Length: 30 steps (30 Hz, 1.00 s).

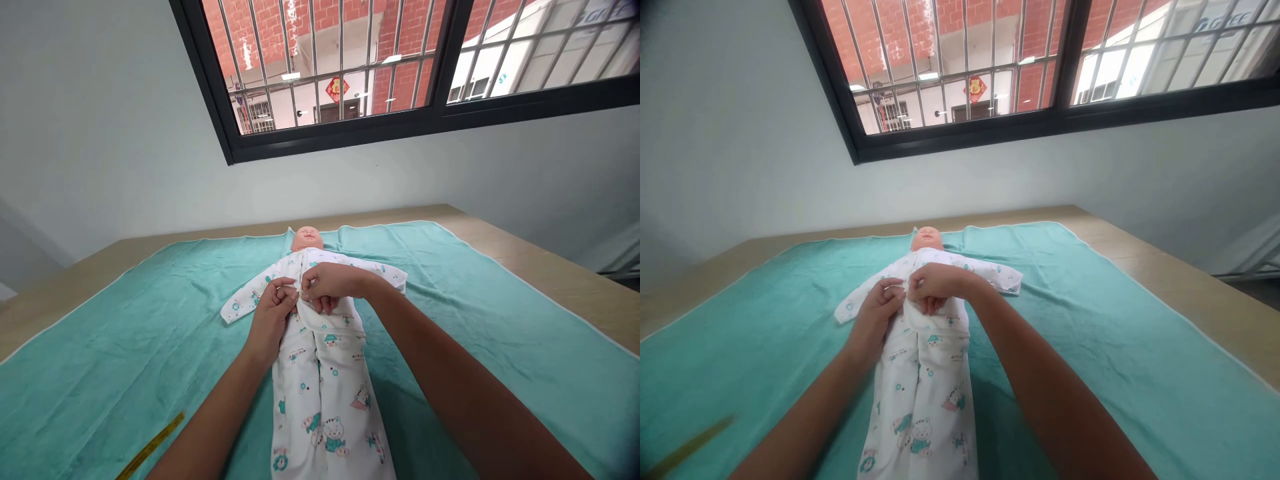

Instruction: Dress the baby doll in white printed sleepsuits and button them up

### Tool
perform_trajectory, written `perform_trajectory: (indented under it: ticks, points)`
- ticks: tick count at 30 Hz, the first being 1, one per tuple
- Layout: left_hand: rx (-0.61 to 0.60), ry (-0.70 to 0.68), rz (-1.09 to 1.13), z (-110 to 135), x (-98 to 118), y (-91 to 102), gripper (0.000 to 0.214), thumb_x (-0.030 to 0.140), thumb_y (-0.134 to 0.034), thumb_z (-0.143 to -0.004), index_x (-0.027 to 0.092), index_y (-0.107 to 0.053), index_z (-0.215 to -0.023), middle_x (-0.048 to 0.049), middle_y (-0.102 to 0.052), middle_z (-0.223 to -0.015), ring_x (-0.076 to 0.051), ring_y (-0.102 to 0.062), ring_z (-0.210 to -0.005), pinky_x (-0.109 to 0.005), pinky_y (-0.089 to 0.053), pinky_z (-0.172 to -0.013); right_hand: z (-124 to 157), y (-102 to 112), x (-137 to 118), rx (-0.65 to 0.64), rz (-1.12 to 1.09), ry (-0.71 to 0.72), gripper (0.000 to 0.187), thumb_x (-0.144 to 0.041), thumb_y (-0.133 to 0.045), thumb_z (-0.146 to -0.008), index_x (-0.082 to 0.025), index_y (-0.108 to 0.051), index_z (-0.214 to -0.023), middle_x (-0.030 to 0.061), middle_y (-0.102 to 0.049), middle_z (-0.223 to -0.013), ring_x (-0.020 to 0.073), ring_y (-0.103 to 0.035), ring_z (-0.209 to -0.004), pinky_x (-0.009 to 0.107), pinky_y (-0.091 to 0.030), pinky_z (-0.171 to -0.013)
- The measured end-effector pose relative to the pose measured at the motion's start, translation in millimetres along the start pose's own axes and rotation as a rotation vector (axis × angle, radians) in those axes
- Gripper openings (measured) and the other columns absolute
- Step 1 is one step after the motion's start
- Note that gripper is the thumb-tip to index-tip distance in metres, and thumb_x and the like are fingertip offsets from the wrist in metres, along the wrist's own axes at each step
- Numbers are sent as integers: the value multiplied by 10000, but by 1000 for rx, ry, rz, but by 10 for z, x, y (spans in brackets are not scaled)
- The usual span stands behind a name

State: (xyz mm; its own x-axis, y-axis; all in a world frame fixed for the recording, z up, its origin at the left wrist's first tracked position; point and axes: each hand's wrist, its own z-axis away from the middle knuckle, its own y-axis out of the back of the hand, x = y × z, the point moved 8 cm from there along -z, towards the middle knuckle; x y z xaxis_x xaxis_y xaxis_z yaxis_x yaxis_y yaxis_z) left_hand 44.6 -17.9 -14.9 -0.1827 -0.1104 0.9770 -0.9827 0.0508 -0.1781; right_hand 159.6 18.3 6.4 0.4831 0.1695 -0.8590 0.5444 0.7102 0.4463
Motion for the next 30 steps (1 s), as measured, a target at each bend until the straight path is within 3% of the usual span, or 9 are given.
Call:
perform_trajectory:
  ticks: [5,9,11,16,20,24,30]
  points:
    - [74,-15,-68,-45,-7,117,218,336,-645,-782,204,-585,-944,61,-511,-616,-87,-445,-555,-200,-359,-555,-20,76,9,136,-5,40,321,-472,-645,-766,-184,-534,-679,-6,-646,-596,93,-549,-454,204,-414,-431]
    - [162,-108,-354,-31,47,221,187,351,-611,-811,192,-637,-906,35,-564,-681,-111,-485,-627,-220,-386,-600,-4,375,81,552,-105,64,345,-476,-529,-865,-186,-485,-684,3,-644,-623,70,-519,-409,202,-388,-413]
    - [173,-162,-467,-30,98,219,210,365,-582,-829,188,-663,-909,2,-636,-791,-139,-539,-732,-239,-419,-683,-4,447,106,663,-69,28,336,-455,-505,-885,-180,-508,-691,9,-646,-632,70,-521,-393,206,-392,-419]
    - [166,-184,-592,-231,235,144,309,417,-542,-841,188,-673,-1001,-32,-683,-896,-155,-570,-743,-259,-435,-687,-102,434,58,606,68,-42,410,-512,-517,-870,-174,-524,-638,28,-638,-589,99,-545,-369,223,-407,-423]
    - [6,-94,-716,-506,310,-14,269,434,-597,-782,181,-664,-846,-13,-652,-758,-140,-533,-609,-246,-396,-556,-151,453,70,581,163,-80,318,-366,-569,-823,-182,-485,-577,26,-615,-531,123,-552,-365,240,-411,-427]
    - [-152,-37,-755,-639,375,-107,264,449,-636,-729,186,-616,-712,22,-576,-614,-116,-453,-501,-238,-330,-478,-181,483,186,538,15,-64,202,-287,-560,-780,-178,-520,-615,23,-641,-589,113,-541,-377,231,-388,-391]
    - [-247,21,-738,-717,391,-135,219,383,-647,-708,181,-585,-652,36,-520,-604,-105,-414,-549,-229,-297,-506,-211,510,325,431,-316,34,282,-393,-584,-789,-169,-550,-621,11,-596,-562,78,-466,-414,205,-327,-377]
